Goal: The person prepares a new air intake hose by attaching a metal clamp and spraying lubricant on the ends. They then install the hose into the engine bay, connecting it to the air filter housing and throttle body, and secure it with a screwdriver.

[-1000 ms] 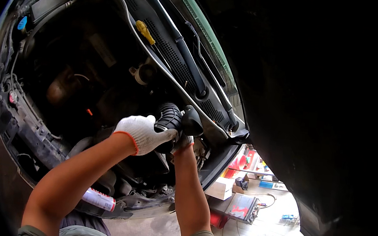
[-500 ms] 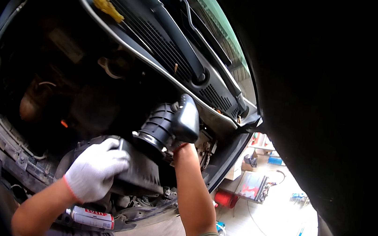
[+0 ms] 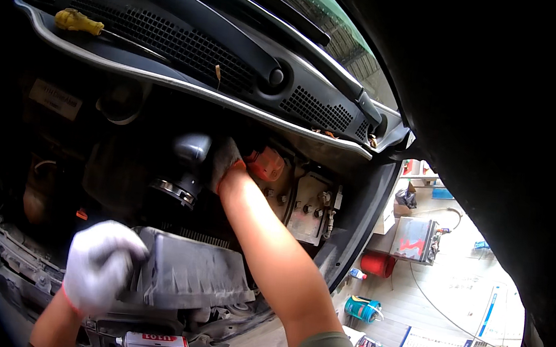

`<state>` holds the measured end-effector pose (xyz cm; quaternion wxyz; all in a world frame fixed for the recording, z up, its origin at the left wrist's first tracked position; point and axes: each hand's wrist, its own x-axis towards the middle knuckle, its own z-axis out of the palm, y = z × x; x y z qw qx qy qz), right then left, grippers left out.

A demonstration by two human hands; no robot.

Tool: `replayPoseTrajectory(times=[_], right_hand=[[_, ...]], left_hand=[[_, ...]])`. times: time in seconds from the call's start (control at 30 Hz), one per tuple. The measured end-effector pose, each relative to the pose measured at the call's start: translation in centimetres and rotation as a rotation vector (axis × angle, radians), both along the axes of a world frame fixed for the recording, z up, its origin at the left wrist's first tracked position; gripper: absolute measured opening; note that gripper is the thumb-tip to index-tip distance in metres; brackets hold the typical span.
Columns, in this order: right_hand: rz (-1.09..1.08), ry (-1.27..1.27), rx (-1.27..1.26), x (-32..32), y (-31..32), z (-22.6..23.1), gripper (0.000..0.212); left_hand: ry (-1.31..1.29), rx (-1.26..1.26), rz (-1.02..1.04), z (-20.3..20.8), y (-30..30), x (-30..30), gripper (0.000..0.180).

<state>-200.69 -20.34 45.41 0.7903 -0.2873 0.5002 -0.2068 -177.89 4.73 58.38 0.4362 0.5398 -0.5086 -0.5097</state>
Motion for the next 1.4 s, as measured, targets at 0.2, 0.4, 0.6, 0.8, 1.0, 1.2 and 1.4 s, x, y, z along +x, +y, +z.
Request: replayPoseTrajectory(times=[0.2,0.4,0.6,0.8,1.0,1.2,1.4], right_hand=[[0.063,0.024,-0.040,-0.2,-0.8,-0.8,0.039],[0.210,0.099,-0.253,0.5,-2.6,-3.7,0.042],[0.392,0.265,-0.752,-2.6,-3.8,-10.4,0.047],[0.547,0.612,-0.667,-5.3,-5.0,-14.0,0.045],[0.708,0.912,-0.462,-3.7,-8.4,-12.8,0.056],[0.954,0.909,-0.608,4.8,-9.6,-5.6,0.068],[1.088,0.885,-0.702,9.7,-10.6,-2.4,0.076]], left_hand=[[-0.302,0.423,0.149,-5.1,-7.6,-0.5,0.073],[0.062,0.583,-0.031,-9.9,-11.5,-3.1,0.075],[0.011,0.545,-0.057,-8.8,-11.0,-3.9,0.088],[-0.271,0.523,-0.264,-12.7,-10.4,-4.1,0.061],[-0.175,0.476,-0.219,-16.9,-9.7,-7.1,0.079],[-0.231,0.411,-0.092,-20.2,-8.5,-8.1,0.104],[-0.257,0.513,-0.108,-19.0,-9.7,-8.9,0.114]])
